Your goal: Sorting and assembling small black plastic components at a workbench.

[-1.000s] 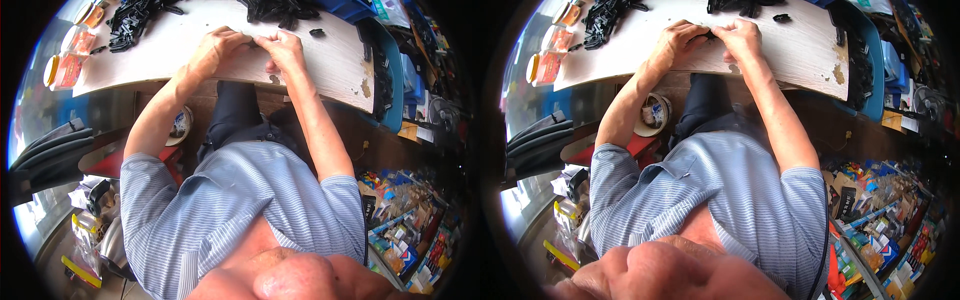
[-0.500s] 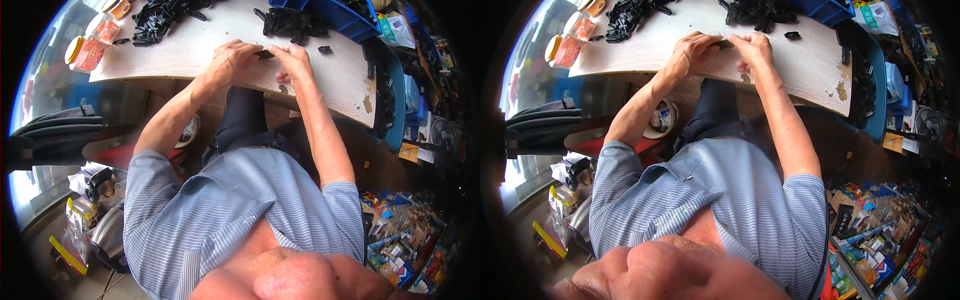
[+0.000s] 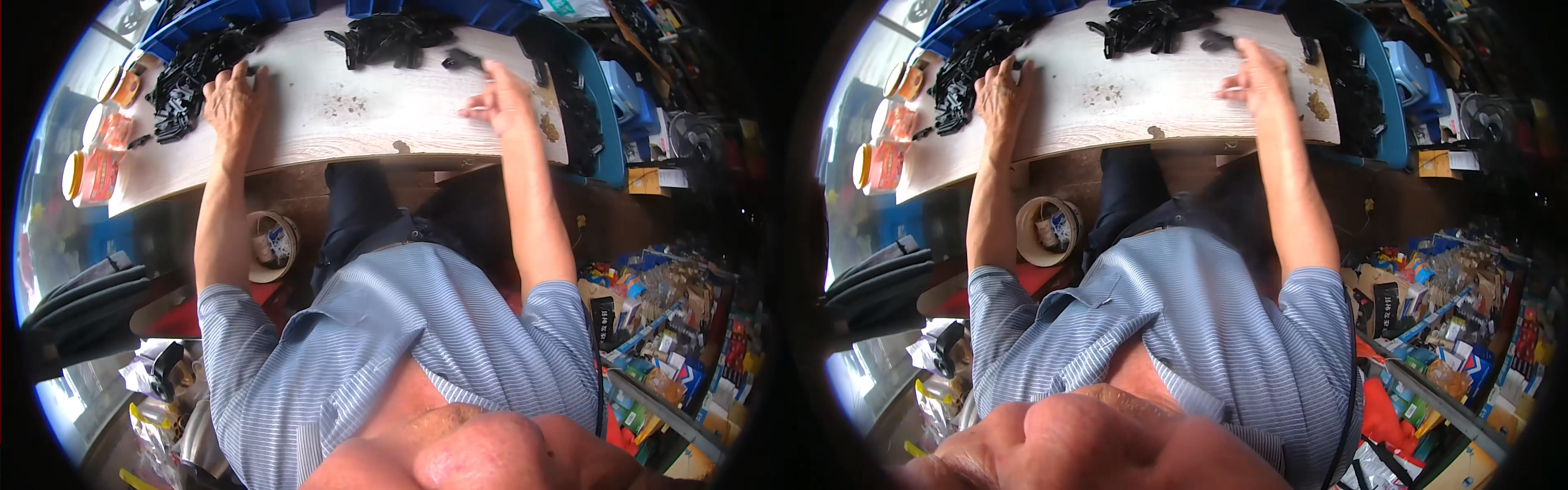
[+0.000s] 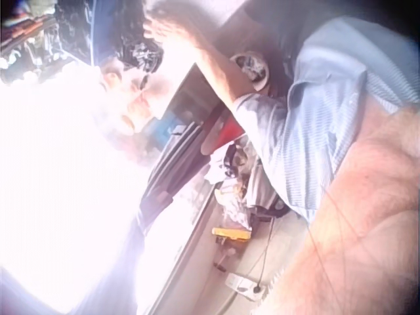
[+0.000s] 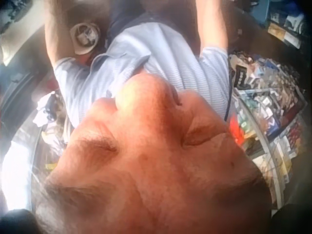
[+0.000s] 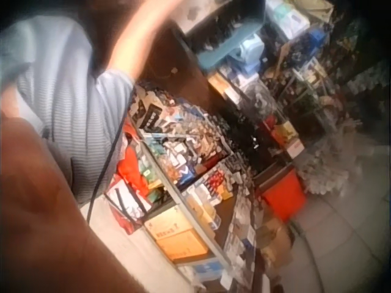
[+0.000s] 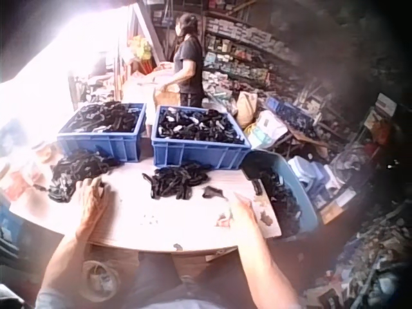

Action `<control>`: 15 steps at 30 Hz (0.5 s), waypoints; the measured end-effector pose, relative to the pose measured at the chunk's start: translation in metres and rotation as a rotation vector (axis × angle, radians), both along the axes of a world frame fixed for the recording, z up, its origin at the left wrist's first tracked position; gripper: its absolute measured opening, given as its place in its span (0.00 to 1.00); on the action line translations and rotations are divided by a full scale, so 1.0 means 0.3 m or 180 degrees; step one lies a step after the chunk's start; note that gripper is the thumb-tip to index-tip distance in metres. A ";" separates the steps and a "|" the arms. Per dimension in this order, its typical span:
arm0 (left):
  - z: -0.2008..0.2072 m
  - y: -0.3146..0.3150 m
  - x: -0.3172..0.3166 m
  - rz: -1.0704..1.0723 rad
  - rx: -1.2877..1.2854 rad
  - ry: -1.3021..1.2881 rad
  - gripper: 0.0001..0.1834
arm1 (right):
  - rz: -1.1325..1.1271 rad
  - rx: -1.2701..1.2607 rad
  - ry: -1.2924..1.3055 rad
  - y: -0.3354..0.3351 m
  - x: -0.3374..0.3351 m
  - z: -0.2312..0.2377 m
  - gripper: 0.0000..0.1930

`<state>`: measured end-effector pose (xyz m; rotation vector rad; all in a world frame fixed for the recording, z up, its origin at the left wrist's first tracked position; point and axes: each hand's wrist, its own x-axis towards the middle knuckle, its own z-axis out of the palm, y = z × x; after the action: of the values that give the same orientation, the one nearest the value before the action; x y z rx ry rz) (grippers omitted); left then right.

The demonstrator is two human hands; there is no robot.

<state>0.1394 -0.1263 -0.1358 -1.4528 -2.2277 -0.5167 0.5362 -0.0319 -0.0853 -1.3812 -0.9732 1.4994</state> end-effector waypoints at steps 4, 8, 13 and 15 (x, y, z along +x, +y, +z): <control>-0.022 -0.011 -0.003 -0.0386 0.0409 0.0006 0.18 | -0.1268 0.0141 0.0053 0.119 0.222 0.050 0.24; -0.008 -0.060 0.058 -0.0675 0.0172 -0.0287 0.12 | -0.1720 0.0251 -0.0205 0.156 0.297 0.023 0.16; 0.004 -0.068 0.081 -0.1066 0.0308 -0.0193 0.10 | -0.0244 0.0309 -0.0584 0.111 0.154 -0.016 0.23; 0.014 -0.059 0.069 -0.0928 0.0148 0.0013 0.13 | 0.0380 0.0330 -0.0702 0.116 0.100 -0.032 0.30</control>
<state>0.1599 -0.1440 -0.1317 -1.7625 -1.9959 -0.6516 0.5663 0.0030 -0.0948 -1.4564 -1.2728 1.3813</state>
